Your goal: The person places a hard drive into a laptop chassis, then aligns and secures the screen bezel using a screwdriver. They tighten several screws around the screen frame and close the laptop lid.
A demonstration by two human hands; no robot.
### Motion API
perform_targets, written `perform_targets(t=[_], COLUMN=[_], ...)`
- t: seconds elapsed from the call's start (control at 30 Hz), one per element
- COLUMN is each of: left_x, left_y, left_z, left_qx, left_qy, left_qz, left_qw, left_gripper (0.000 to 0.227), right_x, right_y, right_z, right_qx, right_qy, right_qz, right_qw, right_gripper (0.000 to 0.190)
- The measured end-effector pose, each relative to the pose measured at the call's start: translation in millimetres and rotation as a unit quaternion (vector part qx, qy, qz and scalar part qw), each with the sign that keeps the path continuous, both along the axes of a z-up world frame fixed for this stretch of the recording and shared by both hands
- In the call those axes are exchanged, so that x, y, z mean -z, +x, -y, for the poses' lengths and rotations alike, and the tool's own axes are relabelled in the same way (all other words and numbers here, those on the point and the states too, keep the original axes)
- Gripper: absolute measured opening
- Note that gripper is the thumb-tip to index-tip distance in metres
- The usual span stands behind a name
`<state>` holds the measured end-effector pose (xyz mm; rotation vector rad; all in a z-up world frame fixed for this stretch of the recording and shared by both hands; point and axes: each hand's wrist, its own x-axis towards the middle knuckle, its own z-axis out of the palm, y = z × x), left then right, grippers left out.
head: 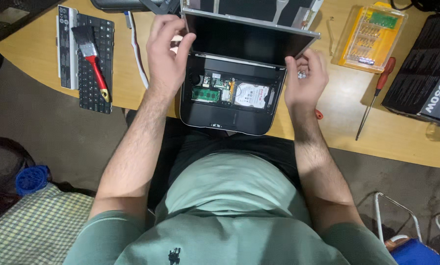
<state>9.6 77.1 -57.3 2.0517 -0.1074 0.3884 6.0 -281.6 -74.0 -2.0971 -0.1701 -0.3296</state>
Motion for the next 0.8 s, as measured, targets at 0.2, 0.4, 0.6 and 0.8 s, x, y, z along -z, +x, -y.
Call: perform_targets(t=[0.2, 0.4, 0.6, 0.8], left_x=[9.9, 6.9, 34.6, 48.8], left_y=[16.0, 27.8, 24.1, 10.0], left_z=[1.2, 2.3, 7.8, 18.7], left_qx=[-0.016, -0.022, -0.016, -0.026], left_qy=[-0.003, -0.013, -0.017, -0.133], left_qz=[0.007, 0.017, 0.002, -0.201], left_qw=[1.000, 1.000, 1.000, 0.970], left_gripper=[0.014, 0.011, 0.036, 0.045], right_x=[-15.5, -15.2, 8.1, 39.1], right_y=[4.8, 19.9, 27.5, 30.5], right_z=[-0.9, -9.5, -10.1, -8.8], right_qx=[-0.006, -0.030, -0.057, -0.049], right_qy=[0.011, 0.095, 0.172, 0.195], right_qz=[-0.015, -0.054, -0.064, -0.032], right_qw=[1.000, 0.994, 0.981, 0.979], right_gripper=[0.012, 0.007, 0.019, 0.028])
